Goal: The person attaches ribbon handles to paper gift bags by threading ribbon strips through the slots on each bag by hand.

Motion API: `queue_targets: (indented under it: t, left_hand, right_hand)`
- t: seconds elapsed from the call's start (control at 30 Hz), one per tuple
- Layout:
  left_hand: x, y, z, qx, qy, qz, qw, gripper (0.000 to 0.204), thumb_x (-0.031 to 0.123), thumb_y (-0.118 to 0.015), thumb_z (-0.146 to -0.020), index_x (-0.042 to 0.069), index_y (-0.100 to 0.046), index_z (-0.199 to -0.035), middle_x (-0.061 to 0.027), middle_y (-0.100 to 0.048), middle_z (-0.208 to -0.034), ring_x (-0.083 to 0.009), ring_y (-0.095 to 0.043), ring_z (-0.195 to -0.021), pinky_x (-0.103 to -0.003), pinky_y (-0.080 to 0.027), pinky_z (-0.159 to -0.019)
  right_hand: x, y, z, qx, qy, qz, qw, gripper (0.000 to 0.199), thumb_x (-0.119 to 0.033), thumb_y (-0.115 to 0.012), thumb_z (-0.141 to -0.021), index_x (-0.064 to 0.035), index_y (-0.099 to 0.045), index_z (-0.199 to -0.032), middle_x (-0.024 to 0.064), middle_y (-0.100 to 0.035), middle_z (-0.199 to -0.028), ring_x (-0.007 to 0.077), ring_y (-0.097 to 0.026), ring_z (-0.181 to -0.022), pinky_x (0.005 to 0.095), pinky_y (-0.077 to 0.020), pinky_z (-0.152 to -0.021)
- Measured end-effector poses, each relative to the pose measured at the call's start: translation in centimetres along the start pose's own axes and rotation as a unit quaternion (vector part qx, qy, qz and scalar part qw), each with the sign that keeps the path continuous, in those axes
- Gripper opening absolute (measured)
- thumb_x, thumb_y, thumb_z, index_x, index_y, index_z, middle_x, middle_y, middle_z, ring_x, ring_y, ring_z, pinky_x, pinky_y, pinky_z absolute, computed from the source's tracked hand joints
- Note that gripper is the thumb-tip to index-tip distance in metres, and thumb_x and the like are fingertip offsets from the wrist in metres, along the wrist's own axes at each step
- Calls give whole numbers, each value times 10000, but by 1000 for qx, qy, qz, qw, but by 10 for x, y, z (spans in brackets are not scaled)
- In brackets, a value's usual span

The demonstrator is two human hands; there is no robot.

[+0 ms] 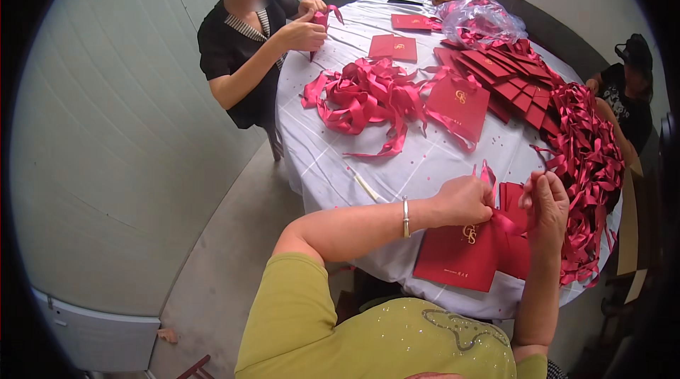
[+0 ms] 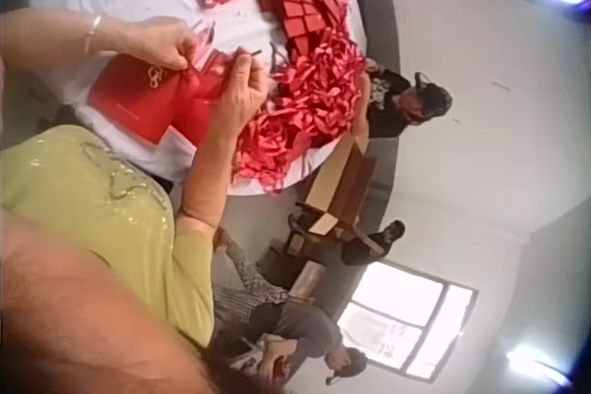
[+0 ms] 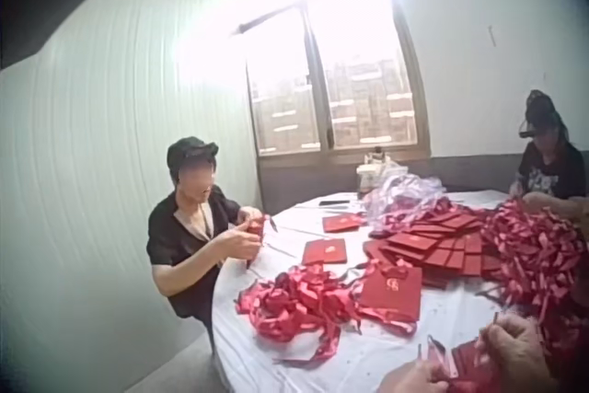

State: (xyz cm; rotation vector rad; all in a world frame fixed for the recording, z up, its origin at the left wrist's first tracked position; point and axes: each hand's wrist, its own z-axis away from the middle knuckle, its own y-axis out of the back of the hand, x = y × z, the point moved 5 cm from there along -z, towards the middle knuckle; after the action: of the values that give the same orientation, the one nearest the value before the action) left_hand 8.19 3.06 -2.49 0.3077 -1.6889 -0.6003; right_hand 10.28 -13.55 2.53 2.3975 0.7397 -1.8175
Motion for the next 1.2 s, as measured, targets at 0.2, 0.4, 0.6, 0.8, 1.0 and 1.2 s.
queue_targets:
  t: [0.2,0.4,0.6,0.8,1.0,1.2]
  left_hand:
    - [-2,2,-1,-8,2,30,1000,168,193,-695,-737,53,-716,-829,-117,-709,-770,-258,-695,-754,-363,-535,-700]
    - [-1,2,-3,-24,-8,44,999,148,164,-693,-756,43,-708,-841,-127,-712,-782,-257,-695,-739,-354,-535,-682]
    - [0,3,-2,-23,10,28,999,177,163,-690,-766,27,-696,-879,-136,-713,-787,-247,-703,-748,-351,-540,-687]
    - [-6,2,0,-7,-4,48,999,175,167,-687,-766,34,-695,-878,-136,-707,-765,-258,-706,-722,-348,-544,-653]
    - [-4,-1,-1,-7,-59,-17,998,158,163,-685,-750,46,-690,-855,-137,-692,-749,-288,-695,-693,-358,-542,-611]
    - [-7,0,-11,-36,-62,47,996,163,162,-693,-723,64,-690,-854,-123,-684,-737,-281,-685,-680,-351,-529,-593]
  right_hand:
    - [26,36,9,95,-36,88,991,226,-161,-619,-961,14,-644,-1101,5,-627,-817,53,-509,-625,187,-418,-588]
    - [41,28,15,68,-31,145,987,212,-162,-586,-982,-3,-645,-1109,-6,-618,-821,44,-517,-667,177,-417,-604]
    - [39,10,23,23,21,194,980,125,-17,-605,-939,26,-636,-1051,39,-632,-900,78,-574,-771,207,-476,-662]
    - [24,-15,26,-42,123,302,944,115,43,-648,-857,41,-638,-972,121,-633,-871,192,-608,-746,277,-484,-666]
    - [21,-23,25,-84,172,341,920,179,64,-683,-797,24,-651,-968,143,-648,-820,239,-636,-702,303,-502,-618]
    - [23,-15,17,-84,139,309,937,186,68,-684,-786,20,-650,-962,144,-655,-823,250,-643,-701,309,-508,-611]
